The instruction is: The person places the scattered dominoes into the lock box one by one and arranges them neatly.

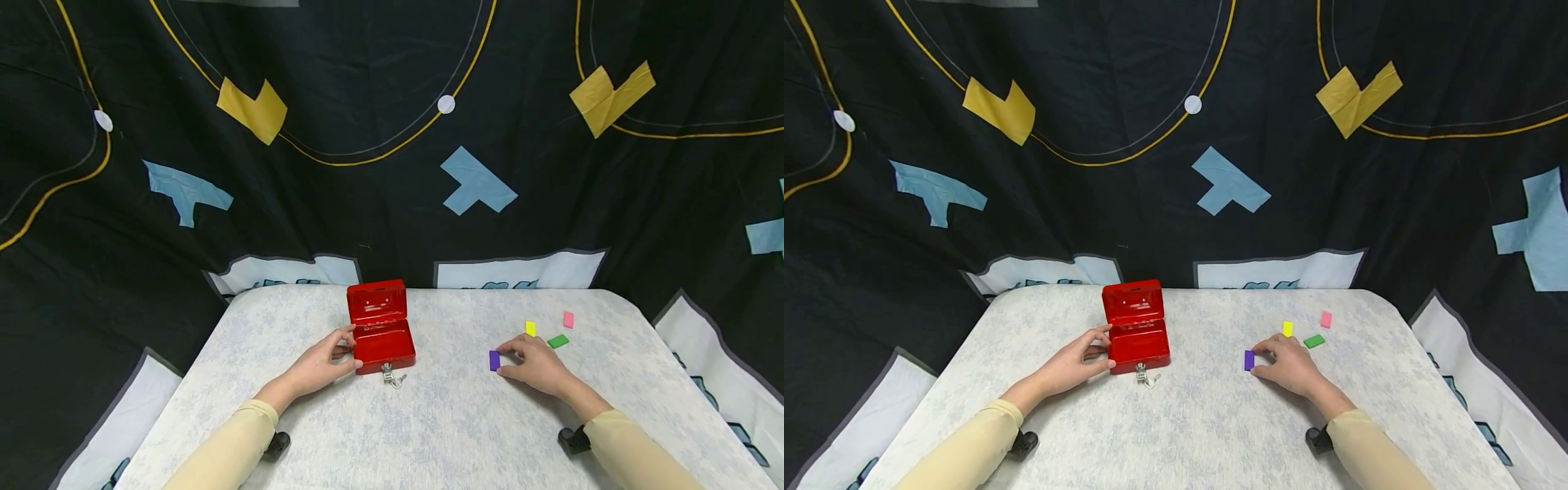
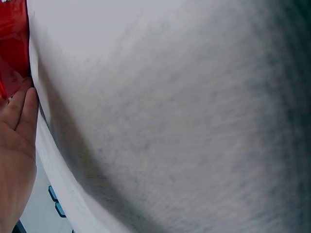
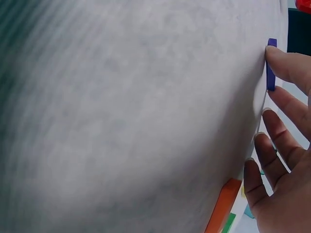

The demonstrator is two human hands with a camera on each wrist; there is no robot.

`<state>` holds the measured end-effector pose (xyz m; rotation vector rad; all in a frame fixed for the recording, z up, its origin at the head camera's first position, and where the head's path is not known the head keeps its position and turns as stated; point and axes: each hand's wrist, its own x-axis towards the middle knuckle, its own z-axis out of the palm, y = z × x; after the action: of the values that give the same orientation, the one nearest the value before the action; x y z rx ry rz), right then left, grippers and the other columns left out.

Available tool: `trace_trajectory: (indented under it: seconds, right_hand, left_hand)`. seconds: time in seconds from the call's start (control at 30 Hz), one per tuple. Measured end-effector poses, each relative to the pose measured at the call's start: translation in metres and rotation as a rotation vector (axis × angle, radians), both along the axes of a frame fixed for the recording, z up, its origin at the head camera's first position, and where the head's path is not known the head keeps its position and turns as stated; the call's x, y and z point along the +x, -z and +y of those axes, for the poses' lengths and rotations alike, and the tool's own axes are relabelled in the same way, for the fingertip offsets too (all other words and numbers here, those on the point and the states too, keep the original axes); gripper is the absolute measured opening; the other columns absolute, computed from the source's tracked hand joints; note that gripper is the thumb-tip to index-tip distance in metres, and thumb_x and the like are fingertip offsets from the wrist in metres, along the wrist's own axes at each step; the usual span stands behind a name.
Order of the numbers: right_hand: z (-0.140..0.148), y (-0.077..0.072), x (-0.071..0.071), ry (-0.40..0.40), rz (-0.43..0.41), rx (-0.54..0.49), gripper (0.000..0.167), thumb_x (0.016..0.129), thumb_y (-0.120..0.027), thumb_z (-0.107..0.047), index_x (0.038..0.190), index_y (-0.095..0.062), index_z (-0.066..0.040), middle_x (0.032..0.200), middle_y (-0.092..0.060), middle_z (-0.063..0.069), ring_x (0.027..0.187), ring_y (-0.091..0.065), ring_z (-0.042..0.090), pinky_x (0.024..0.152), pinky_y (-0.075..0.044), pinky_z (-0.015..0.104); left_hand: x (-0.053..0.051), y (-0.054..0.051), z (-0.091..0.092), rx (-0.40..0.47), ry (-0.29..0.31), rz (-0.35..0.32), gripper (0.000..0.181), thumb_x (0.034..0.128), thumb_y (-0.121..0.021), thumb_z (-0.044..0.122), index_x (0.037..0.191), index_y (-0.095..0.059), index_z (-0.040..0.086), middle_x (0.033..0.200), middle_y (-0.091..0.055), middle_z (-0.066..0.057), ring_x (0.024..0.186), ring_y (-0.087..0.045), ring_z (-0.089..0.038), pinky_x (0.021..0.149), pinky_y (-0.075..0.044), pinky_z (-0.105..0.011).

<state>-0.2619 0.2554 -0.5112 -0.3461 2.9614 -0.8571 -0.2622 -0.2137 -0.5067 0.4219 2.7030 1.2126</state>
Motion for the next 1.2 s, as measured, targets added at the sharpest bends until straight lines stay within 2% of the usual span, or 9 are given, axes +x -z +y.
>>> trace_trajectory:
  seconds: [0.1, 0.17, 0.37, 0.6, 0.73, 0.93, 1.2]
  right_hand:
    - [-0.002, 0.0, -0.001, -0.011, -0.001, -0.01, 0.045, 0.084, -0.085, -0.036, 0.122, -0.072, -0.014, 0.12, -0.064, 0.004, 0.109, -0.056, 0.027, 0.089, -0.05, 0.051]
    - [-0.005, -0.002, -0.002, -0.013, -0.001, -0.02, 0.045, 0.084, -0.085, -0.036, 0.122, -0.072, -0.014, 0.118, -0.064, 0.003, 0.107, -0.056, 0.025, 0.09, -0.049, 0.048]
    - [-0.016, -0.012, -0.007, -0.046, 0.017, -0.048, 0.043, 0.086, -0.083, -0.036, 0.123, -0.071, -0.018, 0.11, -0.062, -0.002, 0.097, -0.053, 0.019, 0.08, -0.046, 0.038]
    - [-0.04, -0.026, -0.015, -0.098, 0.05, -0.082, 0.041, 0.086, -0.083, -0.035, 0.123, -0.071, -0.02, 0.105, -0.062, -0.004, 0.1, -0.053, 0.019, 0.082, -0.047, 0.039]
    - [-0.055, -0.031, -0.018, -0.131, 0.071, -0.101, 0.041, 0.086, -0.083, -0.033, 0.123, -0.071, -0.021, 0.104, -0.062, -0.006, 0.099, -0.053, 0.019, 0.083, -0.047, 0.039]
    - [-0.078, -0.037, -0.025, -0.165, 0.098, -0.121, 0.041, 0.085, -0.083, -0.033, 0.122, -0.072, -0.021, 0.103, -0.063, -0.005, 0.098, -0.053, 0.02, 0.082, -0.046, 0.039]
    - [-0.109, -0.043, -0.033, -0.186, 0.055, -0.145, 0.039, 0.086, -0.082, -0.031, 0.123, -0.071, -0.023, 0.11, -0.065, 0.004, 0.104, -0.054, 0.026, 0.082, -0.046, 0.04]
  left_hand:
    - [0.0, 0.001, 0.0, 0.002, 0.007, 0.001, 0.034, 0.0922, -0.076, 0.044, 0.112, -0.053, 0.028, 0.162, -0.036, 0.008, 0.126, -0.06, -0.017, 0.105, -0.05, -0.044]
    - [0.001, 0.001, 0.001, 0.003, 0.01, 0.0, 0.034, 0.0922, -0.076, 0.044, 0.113, -0.053, 0.028, 0.162, -0.036, 0.009, 0.126, -0.06, -0.017, 0.106, -0.049, -0.044]
    - [0.001, 0.001, 0.001, 0.002, 0.007, 0.009, 0.035, 0.0913, -0.077, 0.043, 0.113, -0.054, 0.028, 0.161, -0.037, 0.008, 0.125, -0.061, -0.017, 0.106, -0.048, -0.045]
    - [-0.001, 0.001, 0.001, -0.007, -0.005, 0.015, 0.035, 0.0905, -0.078, 0.043, 0.112, -0.054, 0.029, 0.161, -0.038, 0.008, 0.125, -0.061, -0.017, 0.098, -0.054, -0.039]
    - [-0.001, 0.001, 0.001, -0.006, -0.006, 0.016, 0.035, 0.0906, -0.078, 0.043, 0.112, -0.054, 0.028, 0.16, -0.038, 0.007, 0.125, -0.061, -0.017, 0.102, -0.052, -0.041]
    - [0.0, 0.0, 0.001, -0.001, -0.002, 0.012, 0.035, 0.0907, -0.078, 0.042, 0.113, -0.055, 0.028, 0.161, -0.038, 0.007, 0.125, -0.061, -0.018, 0.105, -0.05, -0.043]
    - [-0.001, 0.001, 0.0, -0.005, -0.004, 0.007, 0.036, 0.0904, -0.077, 0.046, 0.112, -0.054, 0.029, 0.161, -0.038, 0.006, 0.126, -0.06, -0.019, 0.094, -0.056, -0.038]
